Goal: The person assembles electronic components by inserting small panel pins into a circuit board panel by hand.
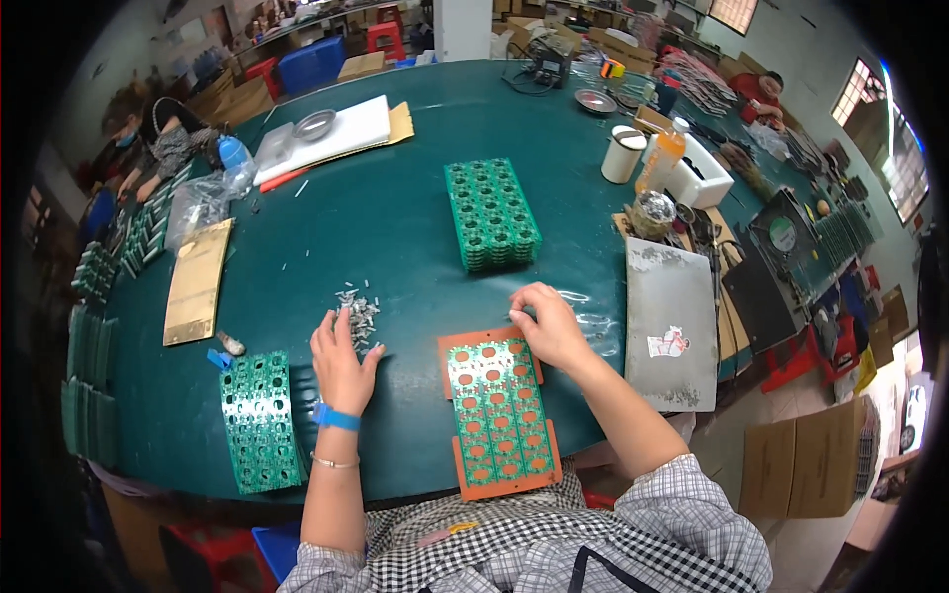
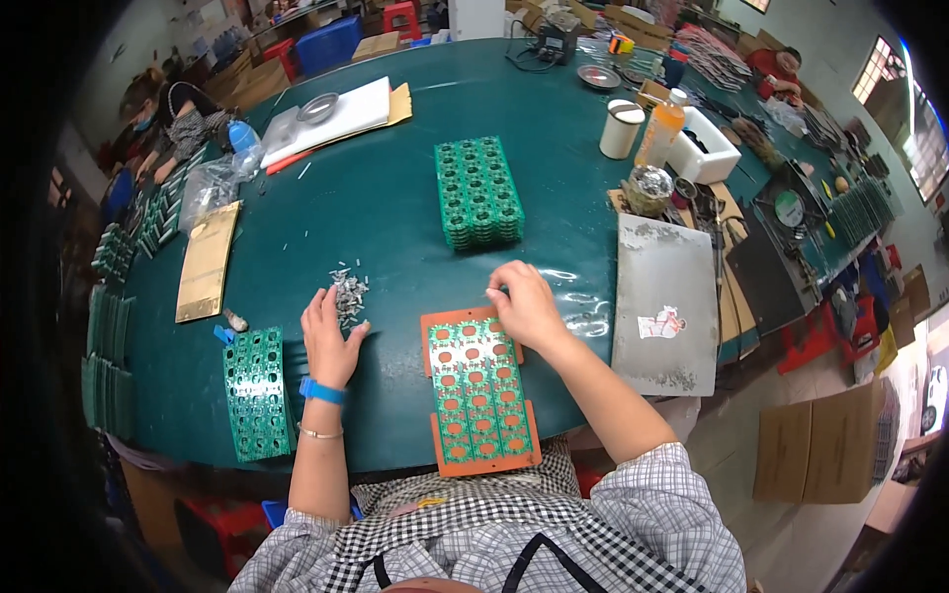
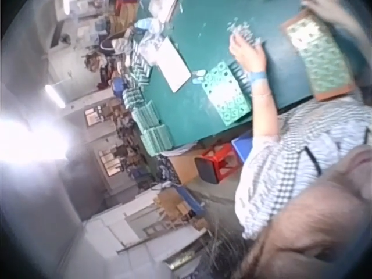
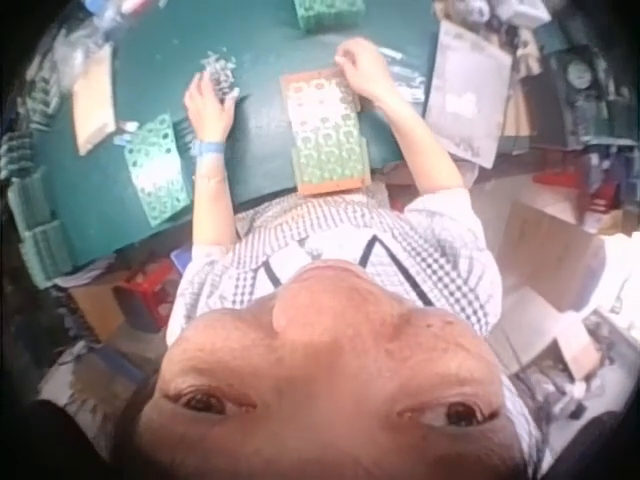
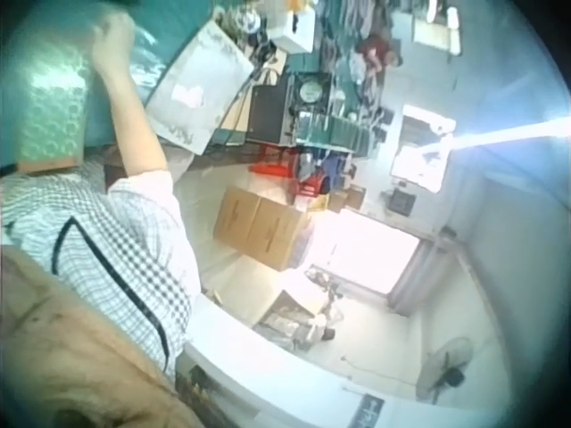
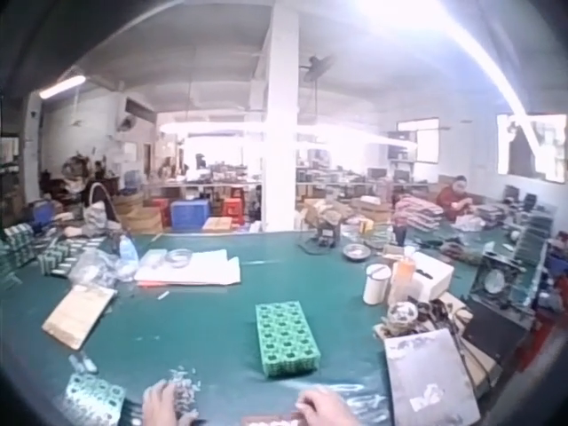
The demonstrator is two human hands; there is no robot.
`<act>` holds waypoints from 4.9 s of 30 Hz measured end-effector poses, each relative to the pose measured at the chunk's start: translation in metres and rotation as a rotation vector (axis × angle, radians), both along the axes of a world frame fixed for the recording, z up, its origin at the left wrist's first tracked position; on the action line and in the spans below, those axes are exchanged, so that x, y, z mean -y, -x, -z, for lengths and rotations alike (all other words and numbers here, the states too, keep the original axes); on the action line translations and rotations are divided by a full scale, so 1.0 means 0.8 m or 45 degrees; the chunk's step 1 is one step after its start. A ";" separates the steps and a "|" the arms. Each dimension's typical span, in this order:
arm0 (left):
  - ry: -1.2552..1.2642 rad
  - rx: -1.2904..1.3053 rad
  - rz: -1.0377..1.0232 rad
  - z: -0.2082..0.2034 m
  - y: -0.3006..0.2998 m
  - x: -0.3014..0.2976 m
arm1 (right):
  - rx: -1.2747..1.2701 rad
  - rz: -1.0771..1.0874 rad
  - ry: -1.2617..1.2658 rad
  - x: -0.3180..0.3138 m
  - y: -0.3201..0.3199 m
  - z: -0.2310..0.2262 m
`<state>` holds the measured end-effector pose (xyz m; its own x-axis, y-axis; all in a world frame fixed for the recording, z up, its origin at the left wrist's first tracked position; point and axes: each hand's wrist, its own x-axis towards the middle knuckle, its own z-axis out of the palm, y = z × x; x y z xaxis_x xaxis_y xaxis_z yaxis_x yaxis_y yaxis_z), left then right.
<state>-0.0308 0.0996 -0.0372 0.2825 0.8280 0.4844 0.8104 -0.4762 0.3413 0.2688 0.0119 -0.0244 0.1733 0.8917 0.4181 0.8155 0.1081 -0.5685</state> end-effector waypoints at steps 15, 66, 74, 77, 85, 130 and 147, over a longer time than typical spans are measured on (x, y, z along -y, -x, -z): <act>0.106 0.582 -0.019 0.039 0.028 -0.034 | -0.578 -0.320 0.414 -0.019 0.046 0.023; 1.820 1.777 0.291 -0.020 0.001 0.065 | 0.204 -0.607 0.175 -0.032 0.085 -0.013; 1.803 1.656 0.339 -0.019 -0.011 0.084 | 0.212 -0.685 0.247 -0.032 0.080 -0.022; 1.735 1.615 0.321 -0.024 -0.013 0.092 | -0.225 -0.643 0.294 -0.013 0.098 -0.045; 1.553 1.500 0.421 -0.033 -0.023 0.108 | -0.582 -0.697 0.319 0.000 0.098 -0.047; 2.096 2.472 0.995 0.003 0.021 0.090 | 0.146 -0.615 0.187 0.006 0.088 -0.016; 1.929 2.302 0.339 -0.023 0.000 0.097 | -0.029 -0.666 -0.030 0.008 0.134 -0.049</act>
